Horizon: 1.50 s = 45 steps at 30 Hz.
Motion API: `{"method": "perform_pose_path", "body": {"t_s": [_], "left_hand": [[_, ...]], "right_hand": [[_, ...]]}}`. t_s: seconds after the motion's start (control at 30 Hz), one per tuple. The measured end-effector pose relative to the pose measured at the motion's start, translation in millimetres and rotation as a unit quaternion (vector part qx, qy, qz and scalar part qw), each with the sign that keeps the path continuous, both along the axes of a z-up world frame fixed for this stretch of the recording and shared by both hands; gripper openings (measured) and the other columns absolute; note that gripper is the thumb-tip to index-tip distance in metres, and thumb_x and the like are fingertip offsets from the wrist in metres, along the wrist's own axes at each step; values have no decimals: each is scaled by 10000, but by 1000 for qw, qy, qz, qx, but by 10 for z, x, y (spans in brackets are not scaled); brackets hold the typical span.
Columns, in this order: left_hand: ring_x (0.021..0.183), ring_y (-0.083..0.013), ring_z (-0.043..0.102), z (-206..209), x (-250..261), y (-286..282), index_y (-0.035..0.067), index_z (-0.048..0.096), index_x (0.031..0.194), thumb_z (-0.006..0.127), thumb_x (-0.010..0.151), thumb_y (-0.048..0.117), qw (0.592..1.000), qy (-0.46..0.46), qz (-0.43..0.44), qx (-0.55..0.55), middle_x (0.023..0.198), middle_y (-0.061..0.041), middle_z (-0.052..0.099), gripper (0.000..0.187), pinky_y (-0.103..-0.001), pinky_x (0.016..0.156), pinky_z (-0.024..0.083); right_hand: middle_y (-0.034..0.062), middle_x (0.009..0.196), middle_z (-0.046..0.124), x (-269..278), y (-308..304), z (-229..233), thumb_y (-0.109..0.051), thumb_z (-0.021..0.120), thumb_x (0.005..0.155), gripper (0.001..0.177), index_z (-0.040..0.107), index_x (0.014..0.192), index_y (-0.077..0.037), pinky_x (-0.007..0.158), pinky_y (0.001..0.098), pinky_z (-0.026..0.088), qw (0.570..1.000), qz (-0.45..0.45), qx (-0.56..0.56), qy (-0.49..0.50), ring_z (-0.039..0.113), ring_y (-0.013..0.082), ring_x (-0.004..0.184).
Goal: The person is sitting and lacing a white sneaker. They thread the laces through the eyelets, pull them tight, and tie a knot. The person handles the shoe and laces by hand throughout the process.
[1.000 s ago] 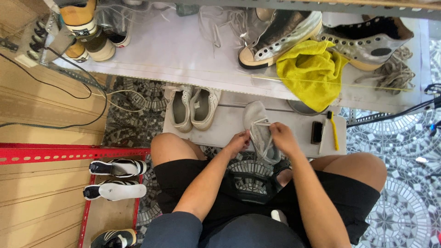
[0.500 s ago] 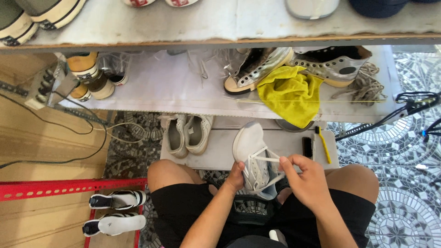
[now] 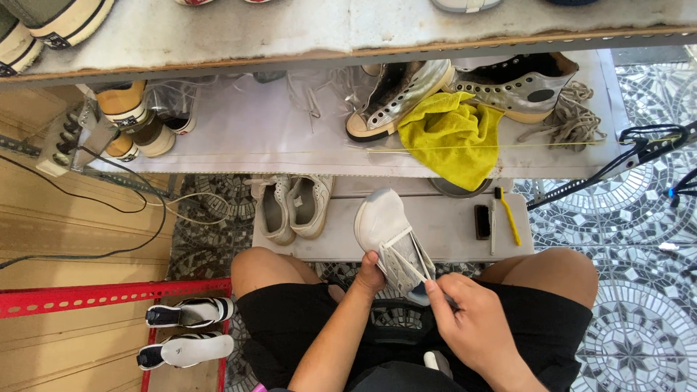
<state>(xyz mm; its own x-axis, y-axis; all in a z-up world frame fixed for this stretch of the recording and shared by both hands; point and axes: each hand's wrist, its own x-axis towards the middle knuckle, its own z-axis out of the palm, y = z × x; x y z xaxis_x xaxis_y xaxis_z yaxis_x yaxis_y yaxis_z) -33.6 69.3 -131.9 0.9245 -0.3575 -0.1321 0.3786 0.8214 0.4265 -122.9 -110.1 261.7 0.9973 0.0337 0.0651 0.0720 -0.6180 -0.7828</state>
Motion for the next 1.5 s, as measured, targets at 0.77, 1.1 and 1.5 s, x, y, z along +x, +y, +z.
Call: {"method": "perform_pose_path", "body": {"t_s": [0.77,1.1,1.5], "left_hand": [[1238,-362,742,753,412,-98,145,722,1495,535,867,937,956,266,-78,99,1345,-178,791,1027,-589,1160,553],[1214,-259,711,790,800,-43,86,738,1374,506,941,813,833,249,-7,494,1325,-129,778,877,-369,1042,553],[1335,-388,690,992,917,-15,119,630,1490,384,1103,652,672,187,-104,709,1455,-141,731,703,-538,1085,536]], "right_hand": [[111,640,729,179,-108,91,-482,526,1119,532,690,731,-156,750,474,481,950,-108,-145,253,694,365,737],[0,557,585,-297,-381,406,-406,649,1058,417,714,710,-187,606,364,462,980,-87,-135,118,597,166,541],[-89,796,875,-238,-12,310,-311,752,987,184,884,962,-186,677,277,585,998,-3,-14,62,793,85,680]]}}
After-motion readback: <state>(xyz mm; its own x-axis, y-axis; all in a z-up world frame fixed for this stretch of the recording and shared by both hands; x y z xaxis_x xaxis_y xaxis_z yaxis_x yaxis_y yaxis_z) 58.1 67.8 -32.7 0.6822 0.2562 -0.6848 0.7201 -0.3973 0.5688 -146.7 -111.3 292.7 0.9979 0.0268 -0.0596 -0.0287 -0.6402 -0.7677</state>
